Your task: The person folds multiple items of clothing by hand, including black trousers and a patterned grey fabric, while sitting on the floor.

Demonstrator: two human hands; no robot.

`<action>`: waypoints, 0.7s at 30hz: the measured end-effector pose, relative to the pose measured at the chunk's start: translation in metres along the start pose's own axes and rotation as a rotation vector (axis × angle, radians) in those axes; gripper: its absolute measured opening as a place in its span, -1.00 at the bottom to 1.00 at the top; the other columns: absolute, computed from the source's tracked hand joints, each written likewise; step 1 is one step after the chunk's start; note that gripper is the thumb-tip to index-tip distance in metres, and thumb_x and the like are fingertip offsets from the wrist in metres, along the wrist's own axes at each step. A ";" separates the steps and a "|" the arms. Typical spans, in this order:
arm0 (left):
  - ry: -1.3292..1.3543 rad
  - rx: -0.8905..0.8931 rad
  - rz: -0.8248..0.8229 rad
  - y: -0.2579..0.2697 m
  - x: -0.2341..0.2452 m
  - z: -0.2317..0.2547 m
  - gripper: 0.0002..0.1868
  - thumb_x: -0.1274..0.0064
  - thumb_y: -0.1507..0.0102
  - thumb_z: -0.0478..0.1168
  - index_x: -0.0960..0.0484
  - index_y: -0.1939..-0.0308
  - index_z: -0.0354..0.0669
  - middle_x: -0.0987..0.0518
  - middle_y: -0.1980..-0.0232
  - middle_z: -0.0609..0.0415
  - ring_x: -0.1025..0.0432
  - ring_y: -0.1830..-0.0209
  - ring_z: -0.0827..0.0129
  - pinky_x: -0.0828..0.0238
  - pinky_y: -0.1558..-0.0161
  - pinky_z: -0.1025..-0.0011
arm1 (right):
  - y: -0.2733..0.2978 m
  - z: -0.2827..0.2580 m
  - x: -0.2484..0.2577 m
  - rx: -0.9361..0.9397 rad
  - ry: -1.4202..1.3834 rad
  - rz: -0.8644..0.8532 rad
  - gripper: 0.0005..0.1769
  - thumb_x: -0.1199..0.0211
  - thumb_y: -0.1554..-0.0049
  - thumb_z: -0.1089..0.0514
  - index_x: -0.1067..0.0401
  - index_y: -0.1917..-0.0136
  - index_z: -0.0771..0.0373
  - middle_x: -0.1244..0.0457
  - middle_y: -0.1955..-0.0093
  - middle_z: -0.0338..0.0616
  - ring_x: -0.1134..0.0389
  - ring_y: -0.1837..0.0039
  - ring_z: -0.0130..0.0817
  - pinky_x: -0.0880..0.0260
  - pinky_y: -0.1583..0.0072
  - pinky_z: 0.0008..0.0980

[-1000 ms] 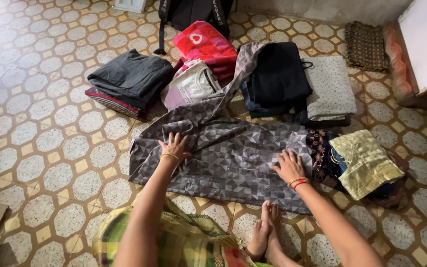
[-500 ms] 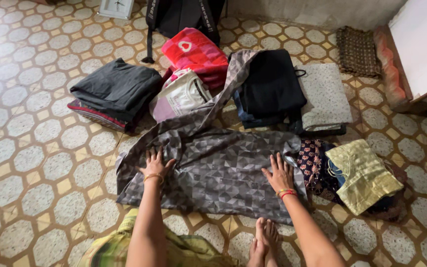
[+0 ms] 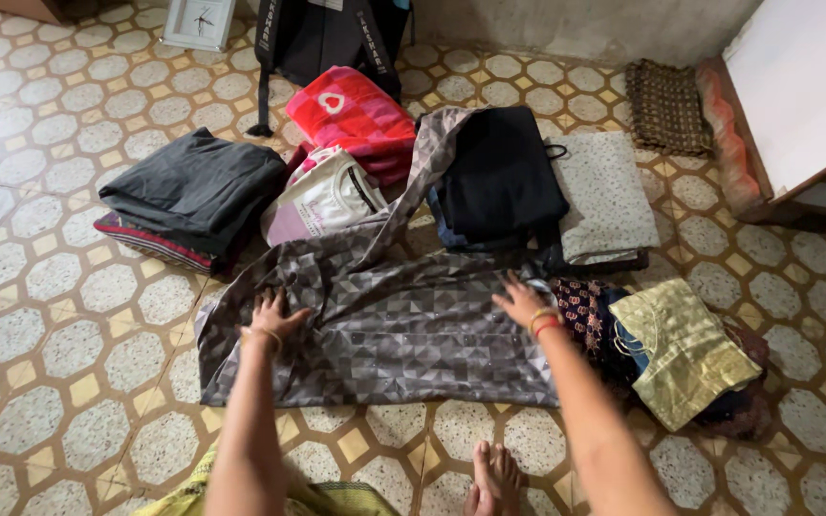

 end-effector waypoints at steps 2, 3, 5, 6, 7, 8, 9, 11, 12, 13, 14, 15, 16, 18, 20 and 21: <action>-0.031 -0.052 -0.122 0.000 0.021 0.000 -0.30 0.04 -0.23 0.38 -0.35 -0.30 0.11 -0.30 -0.37 0.07 -0.20 -0.38 0.17 -0.13 -0.20 -0.18 | -0.007 0.005 0.017 0.045 -0.064 -0.009 -0.32 -0.09 -0.29 -0.39 -0.38 -0.45 0.09 -0.22 -0.51 -0.08 -0.24 -0.52 -0.05 -0.25 -0.50 -0.07; -0.057 -0.073 -0.173 0.002 0.028 0.002 -0.33 0.01 -0.23 0.35 -0.42 -0.24 0.07 -0.38 -0.31 0.04 -0.28 -0.33 0.15 -0.22 -0.18 -0.11 | -0.003 0.004 0.022 0.069 -0.021 0.017 -0.38 -0.09 -0.28 -0.35 -0.45 -0.36 0.09 -0.29 -0.40 -0.09 -0.30 -0.42 -0.07 -0.31 -0.44 -0.10; -0.185 -0.129 0.059 0.013 0.037 0.022 -0.40 -0.04 -0.23 0.30 -0.54 -0.14 0.00 -0.52 -0.20 -0.01 -0.43 -0.23 0.11 -0.41 -0.13 0.04 | 0.011 0.004 0.029 0.118 0.061 0.071 -0.47 -0.09 -0.25 -0.29 -0.58 -0.18 0.11 -0.42 -0.18 -0.10 -0.43 -0.22 -0.12 -0.43 -0.30 -0.17; -0.242 -0.165 0.171 0.022 0.037 0.033 -0.43 -0.07 -0.24 0.28 -0.60 -0.09 -0.04 -0.59 -0.15 -0.04 -0.51 -0.18 0.09 -0.50 -0.11 0.11 | 0.021 0.000 0.023 0.133 0.053 0.002 -0.51 -0.04 -0.28 -0.26 -0.54 -0.10 0.13 -0.39 -0.07 -0.12 -0.42 -0.11 -0.21 -0.45 -0.19 -0.25; -0.329 -0.220 0.286 0.031 0.035 0.048 -0.50 -0.09 -0.25 0.23 -0.64 0.03 -0.09 -0.61 -0.05 -0.05 -0.55 -0.09 0.10 -0.56 -0.01 0.13 | 0.037 -0.006 0.013 0.148 0.044 -0.066 -0.53 0.02 -0.32 -0.23 -0.50 -0.02 0.15 -0.36 0.05 -0.14 -0.41 0.01 -0.30 -0.48 -0.09 -0.33; -0.316 -0.309 0.279 0.041 0.025 0.067 -0.66 -0.04 -0.28 0.05 -0.63 0.08 -0.11 -0.62 0.01 -0.04 -0.58 -0.01 0.15 -0.58 0.04 0.21 | 0.054 -0.012 0.003 0.166 0.038 -0.136 -0.52 0.07 -0.35 -0.20 -0.46 0.06 0.17 -0.33 0.16 -0.16 -0.40 0.12 -0.38 -0.51 0.02 -0.41; -0.303 -0.399 0.273 0.052 0.016 0.088 -0.81 0.01 -0.32 -0.13 -0.63 0.13 -0.12 -0.63 0.08 -0.03 -0.61 0.07 0.20 -0.60 0.09 0.29 | 0.072 -0.021 -0.010 0.198 0.075 -0.199 -0.51 0.04 -0.34 -0.20 -0.43 0.15 0.18 -0.25 0.22 -0.21 -0.32 0.17 -0.39 -0.45 0.07 -0.44; -0.816 -0.786 0.081 0.086 -0.020 0.137 -0.70 0.18 -0.46 -0.17 -0.53 0.09 -0.40 -0.59 0.21 -0.13 -0.58 0.29 0.35 -0.61 0.26 0.43 | 0.107 -0.038 -0.032 0.281 0.183 -0.317 -0.52 0.01 -0.33 -0.21 -0.38 0.21 0.17 -0.16 0.26 -0.28 -0.26 0.22 -0.39 -0.41 0.13 -0.44; -0.294 -0.640 -0.124 0.100 -0.030 0.155 -0.74 0.18 -0.40 -0.13 -0.57 0.02 -0.17 -0.62 0.06 -0.05 -0.54 0.15 0.28 -0.53 0.16 0.36 | 0.123 -0.045 -0.041 0.333 0.252 -0.374 -0.55 0.00 -0.32 -0.21 -0.37 0.18 0.16 -0.14 0.24 -0.29 -0.27 0.21 -0.38 -0.44 0.14 -0.41; -1.012 -1.063 -0.073 0.130 -0.051 0.175 -0.68 0.07 -0.37 -0.14 -0.52 -0.13 -0.21 -0.59 -0.01 -0.11 -0.52 0.05 0.28 -0.61 0.16 0.46 | 0.139 -0.052 -0.045 0.398 0.212 -0.296 -0.56 -0.08 -0.24 -0.21 -0.38 0.20 0.18 -0.16 0.24 -0.26 -0.27 0.21 -0.36 -0.43 0.14 -0.36; -0.689 -0.877 -0.212 0.144 -0.058 0.187 -0.57 0.14 -0.41 0.00 -0.47 -0.21 -0.23 -0.56 -0.08 -0.14 -0.53 0.00 0.24 -0.60 0.11 0.39 | 0.155 -0.057 -0.048 0.466 0.173 -0.220 -0.57 -0.16 -0.16 -0.21 -0.39 0.23 0.20 -0.18 0.25 -0.22 -0.28 0.21 -0.34 -0.42 0.14 -0.32; -0.367 -0.682 -0.336 0.157 -0.065 0.190 -0.44 0.22 -0.46 0.15 -0.42 -0.29 -0.24 -0.52 -0.15 -0.18 -0.54 -0.05 0.20 -0.60 0.06 0.33 | 0.164 -0.061 -0.046 0.535 0.133 -0.144 -0.56 -0.25 -0.08 -0.20 -0.40 0.26 0.22 -0.19 0.25 -0.19 -0.28 0.21 -0.33 -0.41 0.14 -0.27; -0.412 -0.744 -0.279 0.172 -0.068 0.190 -0.38 0.14 -0.39 0.20 -0.42 -0.29 -0.23 -0.50 -0.18 -0.20 -0.50 -0.09 0.15 -0.56 0.02 0.27 | 0.169 -0.059 -0.045 0.544 0.119 -0.147 -0.57 -0.26 -0.08 -0.20 -0.42 0.23 0.23 -0.21 0.24 -0.17 -0.29 0.20 -0.28 -0.41 0.13 -0.22; -0.505 -0.868 -0.171 0.197 -0.078 0.190 -0.25 -0.02 -0.27 0.30 -0.43 -0.29 -0.21 -0.44 -0.23 -0.22 -0.42 -0.19 0.04 -0.47 -0.06 0.15 | 0.181 -0.054 -0.042 0.562 0.088 -0.155 -0.56 -0.29 -0.08 -0.20 -0.45 0.18 0.25 -0.25 0.23 -0.12 -0.33 0.18 -0.18 -0.41 0.13 -0.13; -0.519 -0.766 -0.300 0.193 -0.083 0.187 -0.22 0.11 -0.35 0.37 -0.45 -0.30 -0.24 -0.44 -0.27 -0.24 -0.46 -0.18 0.07 -0.52 -0.05 0.17 | 0.183 -0.046 -0.041 0.465 0.105 -0.253 -0.59 -0.25 -0.17 -0.20 -0.48 0.16 0.21 -0.29 0.15 -0.15 -0.36 0.12 -0.17 -0.42 0.06 -0.13; -0.527 -0.715 -0.364 0.189 -0.086 0.186 -0.19 0.18 -0.38 0.41 -0.46 -0.31 -0.26 -0.44 -0.29 -0.25 -0.48 -0.18 0.08 -0.55 -0.05 0.18 | 0.182 -0.044 -0.040 0.417 0.111 -0.301 -0.60 -0.22 -0.21 -0.20 -0.49 0.15 0.19 -0.31 0.12 -0.16 -0.38 0.08 -0.16 -0.42 0.02 -0.14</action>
Point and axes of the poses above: each hand's wrist, its own y-axis away from the middle knuckle, its own x-axis out of the back of the hand, z = x × y, the point moved 4 cm from there along -y, towards the middle knuckle
